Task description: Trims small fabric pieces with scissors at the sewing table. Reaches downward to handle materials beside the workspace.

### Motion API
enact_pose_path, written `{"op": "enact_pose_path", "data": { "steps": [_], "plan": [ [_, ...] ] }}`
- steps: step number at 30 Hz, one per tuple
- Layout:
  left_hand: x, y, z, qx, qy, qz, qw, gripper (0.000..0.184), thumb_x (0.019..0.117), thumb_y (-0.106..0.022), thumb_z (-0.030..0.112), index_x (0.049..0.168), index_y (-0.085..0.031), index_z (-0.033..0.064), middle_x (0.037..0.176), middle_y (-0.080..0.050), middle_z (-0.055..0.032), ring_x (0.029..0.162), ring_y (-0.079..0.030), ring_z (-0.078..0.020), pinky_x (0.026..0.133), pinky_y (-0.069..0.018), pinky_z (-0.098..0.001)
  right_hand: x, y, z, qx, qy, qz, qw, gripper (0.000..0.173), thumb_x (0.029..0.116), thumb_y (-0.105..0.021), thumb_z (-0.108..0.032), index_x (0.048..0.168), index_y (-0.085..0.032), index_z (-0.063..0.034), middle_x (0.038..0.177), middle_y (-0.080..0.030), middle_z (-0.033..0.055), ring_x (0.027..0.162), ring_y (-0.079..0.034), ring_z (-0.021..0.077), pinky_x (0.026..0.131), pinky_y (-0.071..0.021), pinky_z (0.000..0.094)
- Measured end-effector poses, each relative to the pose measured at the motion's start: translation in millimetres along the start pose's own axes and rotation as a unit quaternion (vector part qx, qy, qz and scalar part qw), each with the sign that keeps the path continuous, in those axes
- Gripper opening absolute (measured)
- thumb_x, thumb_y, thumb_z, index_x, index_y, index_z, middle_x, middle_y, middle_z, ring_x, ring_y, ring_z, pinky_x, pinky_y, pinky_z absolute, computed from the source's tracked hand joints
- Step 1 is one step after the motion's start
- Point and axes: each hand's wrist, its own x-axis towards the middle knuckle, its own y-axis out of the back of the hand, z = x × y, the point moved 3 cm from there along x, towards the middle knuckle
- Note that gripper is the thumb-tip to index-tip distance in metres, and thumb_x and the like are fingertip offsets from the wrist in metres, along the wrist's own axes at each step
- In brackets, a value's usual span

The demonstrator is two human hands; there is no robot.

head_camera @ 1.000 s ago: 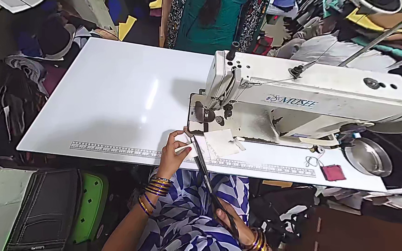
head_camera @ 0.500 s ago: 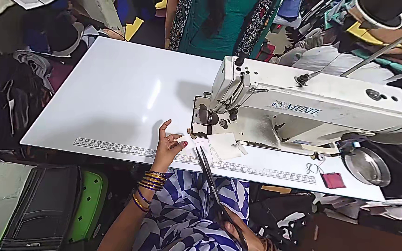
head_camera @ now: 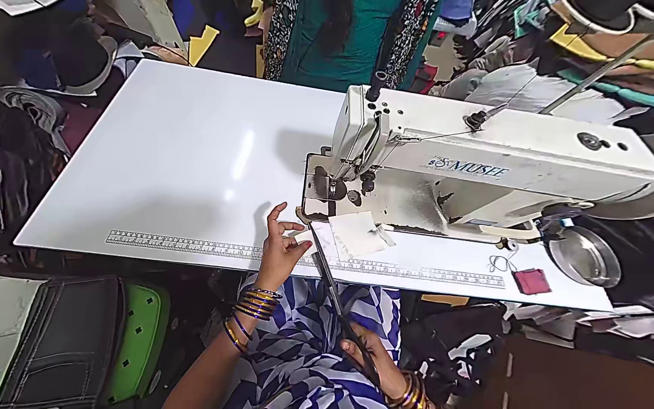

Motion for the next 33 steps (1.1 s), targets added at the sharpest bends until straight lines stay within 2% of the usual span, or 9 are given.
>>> {"op": "enact_pose_path", "data": {
  "steps": [2, 4, 8, 12, 16, 20, 24, 27, 33],
  "plan": [
    [4.2, 7.0, 7.2, 0.142, -0.069, 0.011, 0.987, 0.081, 0.0888, -0.078, 0.017, 0.154, -0.033, 0.0033, 0.133, -0.063, -0.0161, 0.101, -0.071, -0.0188, 0.088, -0.0588, -0.0371, -7.4, 1.8, -2.4, 0.041, 0.006, 0.002, 0.999, 0.035, 0.0934, -0.067, -0.054, 0.089, -0.060, -0.0196, 0.061, -0.049, -0.0185, 0.048, -0.042, -0.0085, 0.046, -0.0358, 0.0112],
    [13.0, 11.1, 17.1, 0.274, -0.143, 0.017, 0.951, 0.069, 0.0914, -0.074, 0.029, 0.150, -0.047, 0.0039, 0.151, -0.050, -0.0205, 0.135, -0.051, -0.0399, 0.105, -0.0429, -0.0606, -21.2, 9.0, -4.6, 0.061, 0.024, 0.008, 0.998, 0.040, 0.0928, -0.064, -0.061, 0.092, -0.060, -0.0208, 0.062, -0.051, -0.0176, 0.047, -0.044, -0.0076, 0.044, -0.0377, 0.0117],
    [29.3, -18.7, 40.4, 0.406, -0.118, -0.080, 0.903, 0.062, 0.0885, -0.073, 0.051, 0.131, -0.068, 0.0070, 0.155, -0.047, -0.0193, 0.142, -0.038, -0.0471, 0.104, -0.0298, -0.0713, -54.1, 34.3, -8.8, 0.052, 0.023, 0.036, 0.998, 0.052, 0.0885, -0.057, -0.073, 0.095, -0.059, -0.0215, 0.064, -0.055, -0.0154, 0.052, -0.052, -0.0039, 0.049, -0.0461, 0.0160],
    [44.0, -71.2, 44.7, 0.466, -0.104, -0.151, 0.865, 0.065, 0.0804, -0.080, 0.055, 0.118, -0.070, 0.0026, 0.143, -0.053, -0.0209, 0.134, -0.045, -0.0414, 0.101, -0.0332, -0.0633, -80.6, 48.9, -6.1, 0.039, -0.012, 0.063, 0.997, 0.056, 0.0869, -0.057, -0.075, 0.095, -0.059, -0.0200, 0.064, -0.056, -0.0149, 0.051, -0.053, -0.0026, 0.049, -0.0469, 0.0167],
    [51.5, -85.8, 50.9, 0.469, -0.086, -0.246, 0.844, 0.042, 0.0916, -0.075, 0.040, 0.112, -0.073, 0.0041, 0.131, -0.060, -0.0207, 0.128, -0.050, -0.0404, 0.100, -0.0380, -0.0592, -98.2, 45.8, 6.5, 0.102, -0.044, 0.068, 0.992, 0.049, 0.0883, -0.060, -0.071, 0.092, -0.061, -0.0222, 0.064, -0.057, -0.0158, 0.051, -0.054, -0.0029, 0.050, -0.0476, 0.0162],
    [50.3, -88.0, 55.0, 0.333, -0.084, -0.219, 0.913, 0.050, 0.0938, -0.074, 0.017, 0.137, -0.054, 0.0028, 0.101, -0.071, -0.0242, 0.099, -0.069, -0.0440, 0.091, -0.0504, -0.0614, -102.8, 43.1, 13.3, 0.114, -0.030, 0.051, 0.992, 0.048, 0.0903, -0.058, -0.070, 0.092, -0.061, -0.0219, 0.065, -0.057, -0.0153, 0.053, -0.053, -0.0034, 0.053, -0.0470, 0.0159],
    [50.7, -83.6, 43.6, 0.155, -0.060, -0.124, 0.978, 0.069, 0.0883, -0.080, 0.013, 0.145, -0.042, 0.0060, 0.080, -0.066, -0.0165, 0.067, -0.064, -0.0289, 0.070, -0.0549, -0.0484, -110.7, 44.0, 14.5, 0.028, -0.028, 0.003, 0.999, 0.062, 0.0905, -0.049, -0.077, 0.100, -0.059, -0.0161, 0.073, -0.055, -0.0146, 0.062, -0.052, -0.0055, 0.060, -0.0458, 0.0155],
    [44.4, -77.1, 30.9, 0.093, -0.040, -0.080, 0.992, 0.044, 0.0859, -0.081, 0.011, 0.125, -0.063, 0.0055, 0.078, -0.066, -0.0101, 0.056, -0.052, -0.0132, 0.060, -0.0485, -0.0335, -107.9, 41.6, 12.6, 0.016, -0.027, -0.012, 0.999, 0.065, 0.0905, -0.047, -0.078, 0.102, -0.060, -0.0153, 0.076, -0.055, -0.0148, 0.065, -0.051, -0.0078, 0.062, -0.0437, 0.0134],
    [25.6, -73.3, 22.0, -0.010, 0.081, -0.151, 0.985, 0.065, 0.0825, -0.081, -0.001, 0.140, -0.050, -0.0006, 0.116, -0.068, -0.0221, 0.087, -0.074, -0.0196, 0.082, -0.0616, -0.0341, -57.2, 44.7, 8.3, 0.066, -0.029, -0.068, 0.995, 0.068, 0.0871, -0.053, -0.080, 0.107, -0.053, -0.0154, 0.072, -0.055, -0.0123, 0.061, -0.055, -0.0020, 0.058, -0.0474, 0.0165]
  ]
}}
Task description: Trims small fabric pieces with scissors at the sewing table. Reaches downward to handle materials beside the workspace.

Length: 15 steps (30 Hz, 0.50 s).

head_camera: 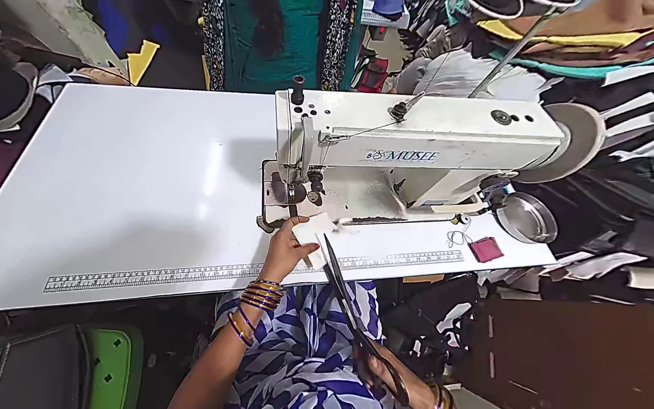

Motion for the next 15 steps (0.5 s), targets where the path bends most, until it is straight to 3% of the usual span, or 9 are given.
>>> {"op": "enact_pose_path", "data": {
  "steps": [4, 8, 13, 15],
  "plan": [
    [-6.5, 6.8, 1.6, 0.021, 0.009, -0.025, 0.999, 0.068, 0.0825, -0.081, -0.002, 0.142, -0.048, 0.0012, 0.122, -0.067, -0.0208, 0.087, -0.074, -0.0172, 0.081, -0.0617, -0.0310, 23.2, 4.3, -9.5, -0.018, -0.009, -0.016, 1.000, 0.075, 0.0862, -0.051, -0.082, 0.114, -0.051, -0.0125, 0.077, -0.055, -0.0118, 0.066, -0.055, -0.0016, 0.063, -0.0484, 0.0174],
    [-6.3, 12.1, -3.5, 0.031, -0.011, -0.048, 0.998, 0.067, 0.0819, -0.081, 0.000, 0.141, -0.049, 0.0019, 0.129, -0.065, -0.0190, 0.090, -0.074, -0.0170, 0.081, -0.0623, -0.0312, 25.3, 1.3, -7.4, 0.022, 0.004, -0.016, 1.000, 0.068, 0.0866, -0.053, -0.080, 0.110, -0.053, -0.0162, 0.077, -0.056, -0.0114, 0.066, -0.057, -0.0006, 0.064, -0.0505, 0.0180],
    [-4.9, 10.6, -8.1, 0.039, -0.021, -0.058, 0.997, 0.066, 0.0821, -0.081, 0.002, 0.141, -0.052, 0.0028, 0.125, -0.066, -0.0191, 0.089, -0.074, -0.0175, 0.081, -0.0616, -0.0320, 22.1, -2.2, -10.0, -0.010, -0.008, 0.035, 0.999, 0.065, 0.0850, -0.054, -0.081, 0.103, -0.053, -0.0184, 0.070, -0.052, -0.0139, 0.059, -0.052, -0.0027, 0.056, -0.0467, 0.0167],
    [-4.8, 10.2, -8.7, 0.042, -0.025, -0.056, 0.997, 0.067, 0.0821, -0.081, 0.003, 0.142, -0.051, 0.0031, 0.127, -0.066, -0.0188, 0.089, -0.074, -0.0175, 0.081, -0.0621, -0.0317, 21.3, -6.3, -9.9, 0.019, -0.006, 0.058, 0.998, 0.057, 0.0862, -0.059, -0.076, 0.099, -0.054, -0.0212, 0.066, -0.053, -0.0159, 0.054, -0.051, -0.0040, 0.051, -0.0453, 0.0152]
  ]
}}
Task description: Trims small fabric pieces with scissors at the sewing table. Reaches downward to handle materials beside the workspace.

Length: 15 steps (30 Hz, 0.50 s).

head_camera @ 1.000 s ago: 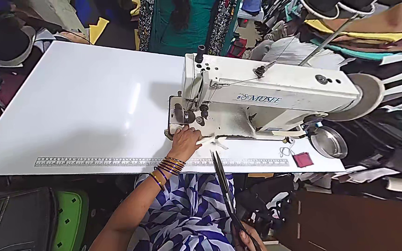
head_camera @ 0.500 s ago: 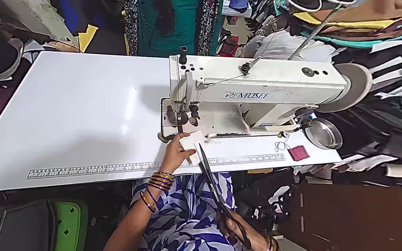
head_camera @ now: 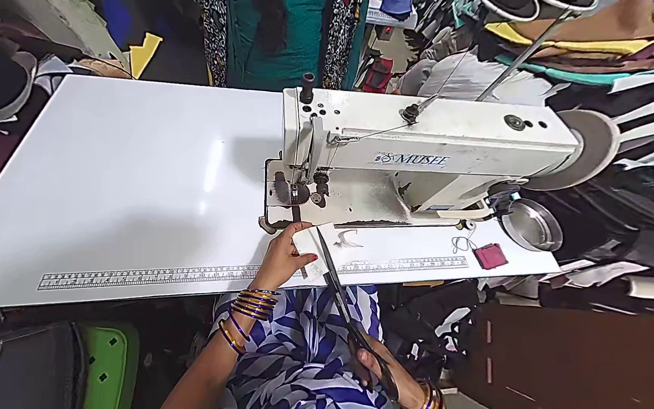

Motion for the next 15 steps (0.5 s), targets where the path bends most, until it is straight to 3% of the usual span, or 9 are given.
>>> {"op": "enact_pose_path", "data": {
  "steps": [3, 6, 8, 11, 15],
  "plan": [
    [-1.8, 0.5, -1.6, 0.005, -0.011, 0.018, 1.000, 0.070, 0.0826, -0.082, 0.005, 0.145, -0.048, 0.0047, 0.135, -0.061, -0.0173, 0.081, -0.072, -0.0129, 0.075, -0.0610, -0.0280, -2.9, -7.3, -2.5, 0.039, -0.006, 0.036, 0.999, 0.039, 0.0910, -0.067, -0.061, 0.094, -0.058, -0.0232, 0.061, -0.054, -0.0176, 0.049, -0.050, -0.0052, 0.048, -0.0438, 0.0138],
    [-7.4, 2.8, -0.1, -0.003, -0.026, 0.070, 0.997, 0.064, 0.0836, -0.080, 0.004, 0.140, -0.051, 0.0016, 0.132, -0.062, -0.0169, 0.075, -0.070, -0.0099, 0.071, -0.0597, -0.0254, -6.6, -10.6, -4.4, 0.039, -0.009, 0.071, 0.997, 0.030, 0.0922, -0.070, -0.050, 0.089, -0.060, -0.0226, 0.057, -0.054, -0.0173, 0.045, -0.050, -0.0050, 0.043, -0.0432, 0.0137],
    [-12.3, 4.3, -2.4, -0.019, -0.043, 0.098, 0.994, 0.043, 0.0860, -0.078, 0.005, 0.125, -0.061, -0.0008, 0.119, -0.069, -0.0146, 0.075, -0.070, -0.0078, 0.071, -0.0595, -0.0234, -9.3, -10.4, -2.5, 0.045, -0.003, 0.074, 0.996, 0.030, 0.0921, -0.071, -0.051, 0.088, -0.062, -0.0226, 0.057, -0.055, -0.0164, 0.045, -0.051, -0.0044, 0.043, -0.0441, 0.0142],
    [-17.8, 2.2, -6.2, -0.019, -0.051, 0.104, 0.993, 0.021, 0.0890, -0.075, 0.009, 0.109, -0.072, 0.0012, 0.084, -0.072, -0.0014, 0.056, -0.055, 0.0030, 0.056, -0.0470, -0.0152, -6.5, -8.8, -0.3, 0.044, 0.006, 0.062, 0.997, 0.033, 0.0931, -0.068, -0.054, 0.089, -0.060, -0.0223, 0.059, -0.054, -0.0158, 0.046, -0.051, -0.0033, 0.045, -0.0455, 0.0153],
    [-25.2, -5.9, -3.4, -0.036, -0.034, 0.062, 0.997, 0.034, 0.0898, -0.074, 0.005, 0.123, -0.070, 0.0009, 0.127, -0.067, -0.0128, 0.066, -0.062, 0.0000, 0.065, -0.0548, -0.0174, 5.7, -13.4, -3.5, 0.053, 0.007, 0.061, 0.997, 0.041, 0.0912, -0.066, -0.061, 0.090, -0.058, -0.0208, 0.059, -0.054, -0.0146, 0.046, -0.051, -0.0022, 0.045, -0.0455, 0.0156]
  ]
}}
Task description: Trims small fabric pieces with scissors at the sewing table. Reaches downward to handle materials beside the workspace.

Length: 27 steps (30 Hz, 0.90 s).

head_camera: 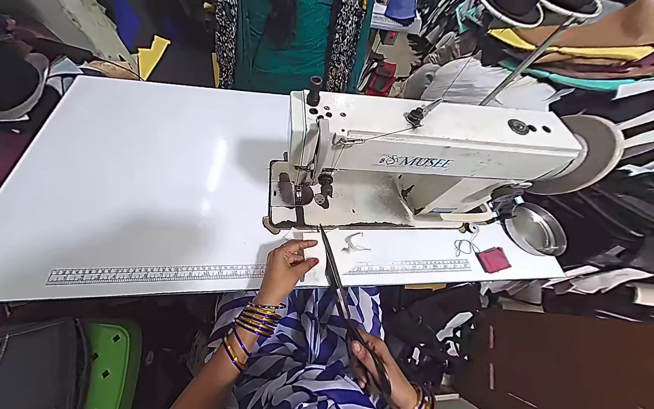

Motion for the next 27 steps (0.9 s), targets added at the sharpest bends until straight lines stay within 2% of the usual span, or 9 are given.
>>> {"op": "enact_pose_path", "data": {
  "steps": [4, 7, 9, 10, 13, 16, 21, 25, 27],
  "plan": [
    [-2.4, -1.3, 1.1, 0.000, -0.001, 0.020, 1.000, 0.036, 0.0901, -0.073, 0.004, 0.126, -0.068, -0.0005, 0.132, -0.064, -0.0162, 0.069, -0.065, -0.0015, 0.067, -0.0560, -0.0179, 6.3, -9.0, 0.9, 0.021, 0.012, 0.032, 0.999, 0.028, 0.0930, -0.070, -0.046, 0.086, -0.059, -0.0212, 0.055, -0.053, -0.0148, 0.043, -0.050, -0.0031, 0.043, -0.0439, 0.0148],
    [0.9, 6.4, -2.6, 0.017, -0.025, 0.049, 0.998, 0.038, 0.0936, -0.069, 0.008, 0.131, -0.065, 0.0000, 0.117, -0.069, -0.0122, 0.067, -0.058, -0.0011, 0.064, -0.0497, -0.0189, 5.9, -5.5, 5.8, 0.015, 0.026, 0.011, 0.999, 0.033, 0.0931, -0.069, -0.053, 0.087, -0.059, -0.0213, 0.058, -0.055, -0.0148, 0.045, -0.051, -0.0032, 0.045, -0.0457, 0.0151],
    [8.0, 19.1, -1.6, -0.010, -0.043, 0.062, 0.997, 0.044, 0.0972, -0.062, 0.007, 0.140, -0.054, -0.0020, 0.117, -0.070, -0.0132, 0.087, -0.068, -0.0069, 0.081, -0.0562, -0.0247, 4.9, 3.2, 12.1, -0.046, 0.031, -0.022, 0.998, 0.048, 0.0913, -0.062, -0.067, 0.095, -0.057, -0.0189, 0.064, -0.056, -0.0148, 0.051, -0.053, -0.0029, 0.050, -0.0468, 0.0160],
    [11.9, 26.0, 0.7, -0.033, -0.047, 0.065, 0.996, 0.049, 0.0980, -0.061, 0.005, 0.145, -0.047, -0.0021, 0.114, -0.071, -0.0129, 0.094, -0.069, -0.0084, 0.087, -0.0560, -0.0260, 3.9, 7.5, 15.1, -0.082, 0.030, -0.044, 0.995, 0.056, 0.0902, -0.058, -0.072, 0.101, -0.055, -0.0168, 0.068, -0.056, -0.0146, 0.055, -0.054, -0.0032, 0.053, -0.0474, 0.0161],
    [22.4, 43.6, 9.2, -0.056, -0.033, 0.062, 0.996, 0.069, 0.0926, -0.068, 0.000, 0.153, -0.036, 0.0047, 0.094, -0.074, -0.0063, 0.083, -0.071, -0.0055, 0.083, -0.0574, -0.0231, 4.0, 17.6, 20.8, -0.144, 0.023, -0.103, 0.984, 0.071, 0.0868, -0.054, -0.080, 0.108, -0.054, -0.0118, 0.074, -0.055, -0.0122, 0.062, -0.053, -0.0035, 0.058, -0.0460, 0.0164],
    [25.0, 52.8, 11.5, -0.013, -0.004, 0.001, 1.000, 0.085, 0.0868, -0.077, 0.002, 0.157, -0.029, 0.0099, 0.080, -0.072, -0.0022, 0.071, -0.068, -0.0052, 0.076, -0.0571, -0.0227, 9.9, 17.8, 21.6, -0.173, 0.027, -0.123, 0.977, 0.075, 0.0845, -0.054, -0.082, 0.108, -0.056, -0.0109, 0.074, -0.054, -0.0109, 0.061, -0.052, -0.0028, 0.057, -0.0457, 0.0172],
    [18.4, 54.7, 11.8, 0.065, 0.058, -0.128, 0.988, 0.103, 0.0867, -0.080, 0.010, 0.163, -0.011, 0.0132, 0.079, -0.069, -0.0019, 0.067, -0.064, -0.0032, 0.074, -0.0552, -0.0223, 25.8, 8.9, 17.0, -0.181, 0.036, -0.123, 0.975, 0.074, 0.0847, -0.053, -0.083, 0.105, -0.054, -0.0110, 0.070, -0.050, -0.0117, 0.058, -0.049, -0.0027, 0.055, -0.0439, 0.0174],
    [17.4, 57.9, 8.6, 0.101, 0.050, -0.142, 0.983, 0.106, 0.0879, -0.080, 0.016, 0.164, -0.006, 0.0122, 0.072, -0.063, 0.0004, 0.062, -0.058, -0.0024, 0.070, -0.0518, -0.0219, 28.8, 5.2, 12.7, -0.171, 0.047, -0.094, 0.980, 0.064, 0.0867, -0.058, -0.077, 0.101, -0.057, -0.0146, 0.068, -0.050, -0.0152, 0.055, -0.047, -0.0048, 0.052, -0.0430, 0.0163],
    [18.1, 60.8, 9.8, 0.152, 0.048, -0.138, 0.978, 0.105, 0.0890, -0.080, 0.024, 0.164, -0.008, 0.0125, 0.069, -0.061, 0.0009, 0.062, -0.056, -0.0050, 0.071, -0.0508, -0.0270, 26.3, 4.7, 11.5, -0.176, 0.046, -0.061, 0.981, 0.056, 0.0890, -0.063, -0.069, 0.099, -0.060, -0.0140, 0.066, -0.049, -0.0165, 0.053, -0.045, -0.0060, 0.050, -0.0419, 0.0157]
  ]
}}
